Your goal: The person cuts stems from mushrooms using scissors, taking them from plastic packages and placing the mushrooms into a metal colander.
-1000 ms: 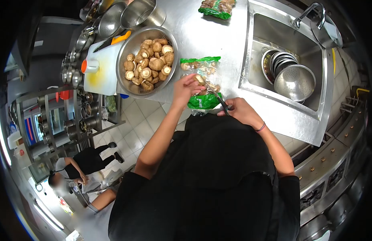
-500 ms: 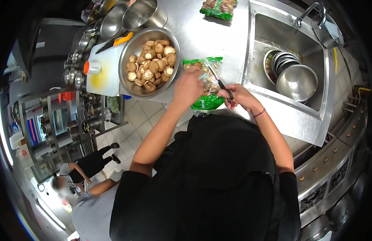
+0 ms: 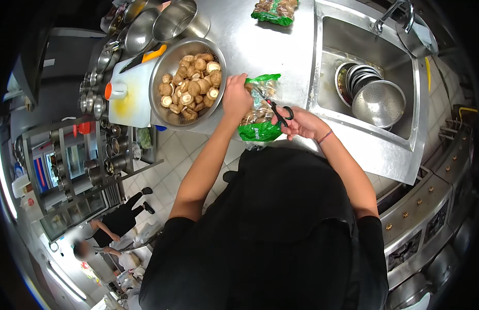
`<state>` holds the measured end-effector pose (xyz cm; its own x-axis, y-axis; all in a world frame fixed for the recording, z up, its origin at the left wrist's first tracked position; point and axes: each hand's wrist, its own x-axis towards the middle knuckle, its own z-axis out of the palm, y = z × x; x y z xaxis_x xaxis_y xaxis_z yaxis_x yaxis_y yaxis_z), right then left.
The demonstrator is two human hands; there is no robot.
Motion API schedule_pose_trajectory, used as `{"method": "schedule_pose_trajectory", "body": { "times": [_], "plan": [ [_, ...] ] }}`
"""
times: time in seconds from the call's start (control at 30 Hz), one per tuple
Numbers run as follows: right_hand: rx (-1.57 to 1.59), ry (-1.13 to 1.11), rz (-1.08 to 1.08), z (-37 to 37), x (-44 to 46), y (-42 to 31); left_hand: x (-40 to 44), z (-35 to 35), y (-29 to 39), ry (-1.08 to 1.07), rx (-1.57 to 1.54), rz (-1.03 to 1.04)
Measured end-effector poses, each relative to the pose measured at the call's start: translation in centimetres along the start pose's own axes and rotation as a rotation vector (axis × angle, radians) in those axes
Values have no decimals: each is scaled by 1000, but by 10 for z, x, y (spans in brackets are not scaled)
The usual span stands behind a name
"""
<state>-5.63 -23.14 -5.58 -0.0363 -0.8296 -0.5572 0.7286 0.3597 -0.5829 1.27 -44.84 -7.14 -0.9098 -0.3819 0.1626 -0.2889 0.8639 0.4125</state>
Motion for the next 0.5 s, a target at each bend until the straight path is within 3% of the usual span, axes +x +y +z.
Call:
{"method": "schedule_pose_trajectory", "body": {
  "times": [0.13, 0.3, 0.43, 0.5],
  "plan": [
    [-45, -64, -3, -10, 14, -3, 1, -3, -4, 42, -78, -4],
    [-191, -39, 35, -21, 19, -6, 2, -9, 6, -36, -154, -176],
    [-265, 19, 28, -21, 5, -4, 3, -9, 4, -69, -218, -188],
    [-410, 121, -32, -13, -7, 5, 2, -3, -1, 45, -317, -68]
  ]
}}
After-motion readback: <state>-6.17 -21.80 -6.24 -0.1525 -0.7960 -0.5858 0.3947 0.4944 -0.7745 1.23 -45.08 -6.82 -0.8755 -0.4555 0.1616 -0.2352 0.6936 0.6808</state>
